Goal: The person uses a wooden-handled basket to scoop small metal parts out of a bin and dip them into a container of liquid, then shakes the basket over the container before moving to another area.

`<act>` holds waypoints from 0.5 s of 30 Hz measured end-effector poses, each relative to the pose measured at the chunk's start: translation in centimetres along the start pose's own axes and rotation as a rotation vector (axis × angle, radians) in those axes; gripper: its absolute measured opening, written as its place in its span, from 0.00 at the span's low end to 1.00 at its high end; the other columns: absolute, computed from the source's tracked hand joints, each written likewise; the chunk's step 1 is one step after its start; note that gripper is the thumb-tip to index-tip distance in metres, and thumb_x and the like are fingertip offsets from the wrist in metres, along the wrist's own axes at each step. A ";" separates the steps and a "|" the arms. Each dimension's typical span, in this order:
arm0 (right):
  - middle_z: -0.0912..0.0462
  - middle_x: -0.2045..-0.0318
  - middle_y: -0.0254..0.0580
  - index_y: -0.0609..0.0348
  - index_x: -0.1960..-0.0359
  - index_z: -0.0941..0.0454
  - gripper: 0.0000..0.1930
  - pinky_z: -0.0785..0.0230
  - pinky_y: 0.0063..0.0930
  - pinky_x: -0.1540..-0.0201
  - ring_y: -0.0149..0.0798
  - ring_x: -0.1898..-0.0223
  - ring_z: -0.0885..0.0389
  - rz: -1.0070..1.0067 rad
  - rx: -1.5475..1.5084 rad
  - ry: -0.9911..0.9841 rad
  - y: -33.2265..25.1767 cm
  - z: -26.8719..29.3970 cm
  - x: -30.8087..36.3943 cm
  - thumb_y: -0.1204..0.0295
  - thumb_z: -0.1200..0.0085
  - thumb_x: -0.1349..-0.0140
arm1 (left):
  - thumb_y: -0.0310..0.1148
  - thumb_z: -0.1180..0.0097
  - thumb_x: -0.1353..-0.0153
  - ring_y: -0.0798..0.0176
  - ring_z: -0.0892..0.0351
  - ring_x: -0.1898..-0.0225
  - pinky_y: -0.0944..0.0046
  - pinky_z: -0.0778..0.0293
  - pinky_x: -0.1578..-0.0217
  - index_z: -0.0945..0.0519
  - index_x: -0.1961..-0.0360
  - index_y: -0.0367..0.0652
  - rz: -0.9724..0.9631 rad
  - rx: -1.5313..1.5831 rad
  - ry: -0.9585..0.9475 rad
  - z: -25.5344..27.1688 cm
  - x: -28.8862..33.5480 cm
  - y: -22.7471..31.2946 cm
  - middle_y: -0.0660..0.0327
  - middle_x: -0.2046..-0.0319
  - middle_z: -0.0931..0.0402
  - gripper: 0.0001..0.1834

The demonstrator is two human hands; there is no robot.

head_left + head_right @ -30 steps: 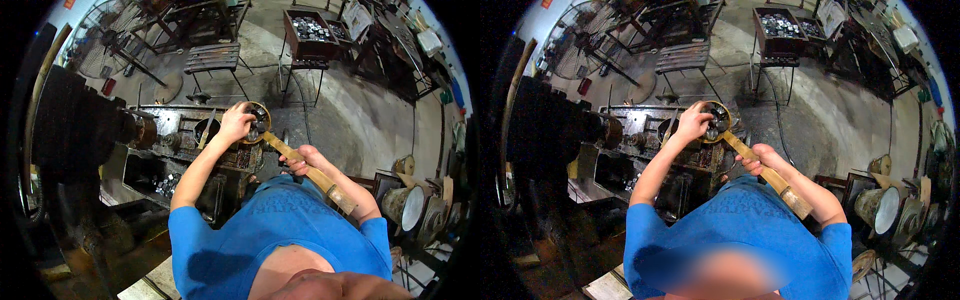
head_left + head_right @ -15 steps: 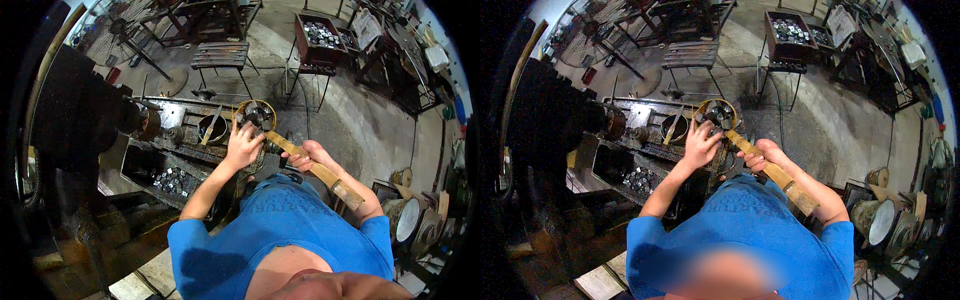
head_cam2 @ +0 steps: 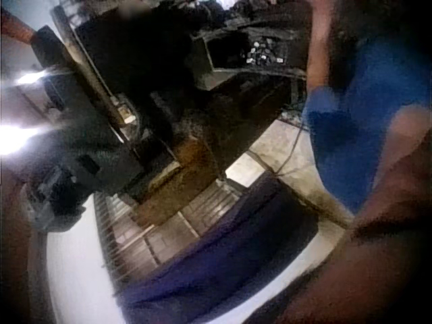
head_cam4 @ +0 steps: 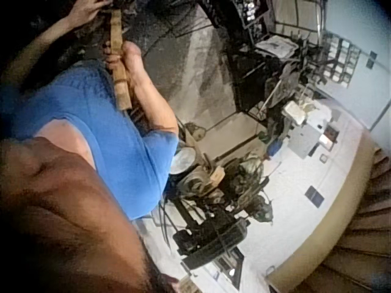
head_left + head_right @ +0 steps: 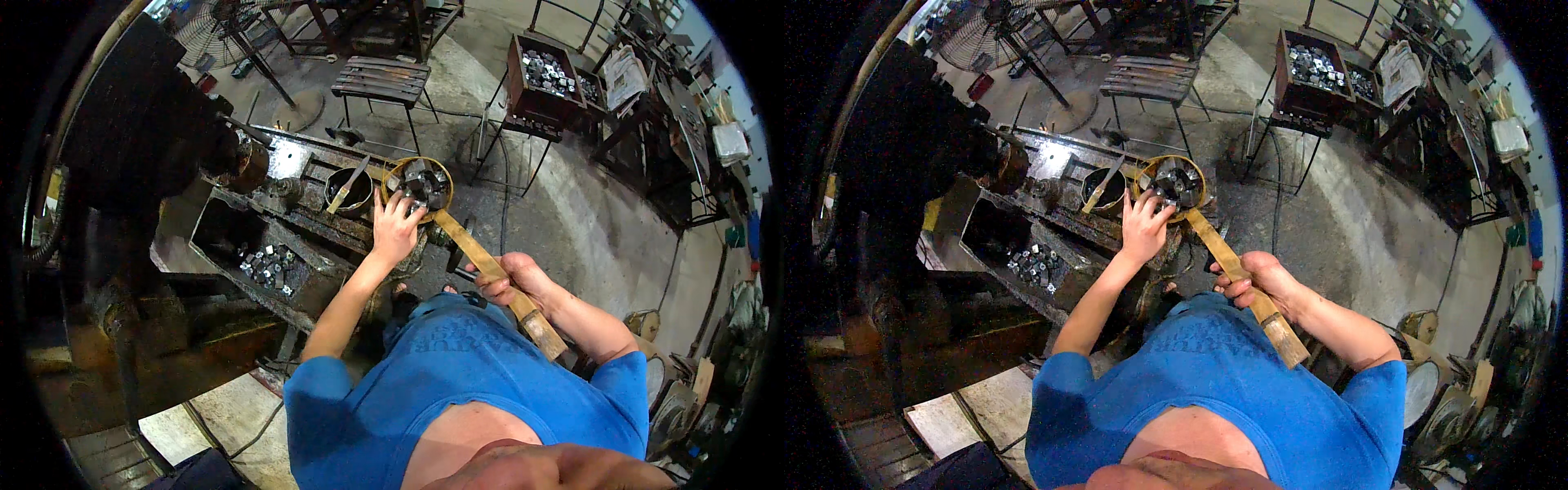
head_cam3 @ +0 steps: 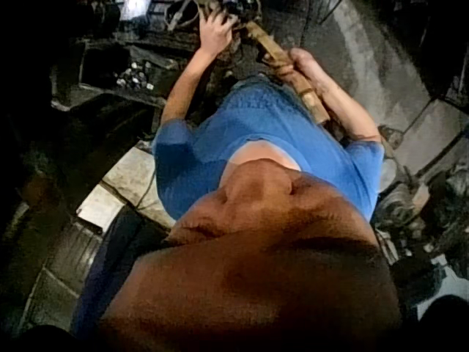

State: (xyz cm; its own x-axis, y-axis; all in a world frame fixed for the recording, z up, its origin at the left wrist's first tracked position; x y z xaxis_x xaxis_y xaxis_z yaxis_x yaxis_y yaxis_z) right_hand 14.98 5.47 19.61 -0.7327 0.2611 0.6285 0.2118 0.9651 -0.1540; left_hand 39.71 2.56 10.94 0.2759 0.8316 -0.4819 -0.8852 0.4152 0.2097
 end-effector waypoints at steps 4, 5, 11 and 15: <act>0.40 0.78 0.33 0.67 0.56 0.38 0.17 0.50 0.12 0.87 0.21 0.83 0.46 0.023 -0.049 -0.095 0.3 0.3 -0.5 0.75 0.68 0.49 | 0.26 0.46 0.58 0.51 0.32 0.54 0.39 0.49 0.44 0.22 0.68 0.46 -0.030 0.078 -0.019 1.1 0.9 0.2 0.56 0.63 0.30 0.12; 0.41 0.78 0.32 0.67 0.56 0.38 0.17 0.52 0.12 0.88 0.20 0.83 0.46 0.045 -0.038 -0.109 0.4 0.1 -0.7 0.75 0.68 0.49 | 0.26 0.46 0.58 0.51 0.31 0.55 0.40 0.47 0.45 0.22 0.69 0.46 -0.015 0.154 0.016 1.0 0.9 -0.2 0.56 0.63 0.30 0.11; 0.41 0.79 0.32 0.67 0.58 0.36 0.16 0.53 0.14 0.90 0.22 0.84 0.46 0.107 -0.108 -0.017 2.9 -1.0 -1.7 0.78 0.64 0.51 | 0.21 0.45 0.56 0.54 0.25 0.72 0.61 0.29 0.71 0.22 0.72 0.39 0.143 0.700 0.105 2.4 2.7 2.2 0.55 0.73 0.25 0.07; 0.41 0.78 0.34 0.68 0.55 0.39 0.21 0.51 0.16 0.89 0.24 0.84 0.44 0.136 -0.257 -0.167 4.3 -1.7 -1.0 0.79 0.58 0.55 | 0.23 0.43 0.55 0.54 0.23 0.74 0.63 0.29 0.74 0.22 0.70 0.36 0.157 0.961 -0.002 1.3 4.0 3.6 0.54 0.74 0.24 0.08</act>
State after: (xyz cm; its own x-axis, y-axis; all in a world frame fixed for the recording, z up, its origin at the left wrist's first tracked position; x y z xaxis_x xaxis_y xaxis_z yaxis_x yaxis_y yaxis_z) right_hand 17.73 9.31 19.55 -0.7775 0.4076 0.4789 0.4559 0.8898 -0.0171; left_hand 38.08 7.88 10.89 0.1817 0.9035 -0.3881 -0.2293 0.4227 0.8768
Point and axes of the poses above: each hand's wrist, its own x-axis away from the middle knuckle, its own z-axis out of the back of the hand, y = z × x, the point moved 1 cm from there along -x, towards the middle knuckle
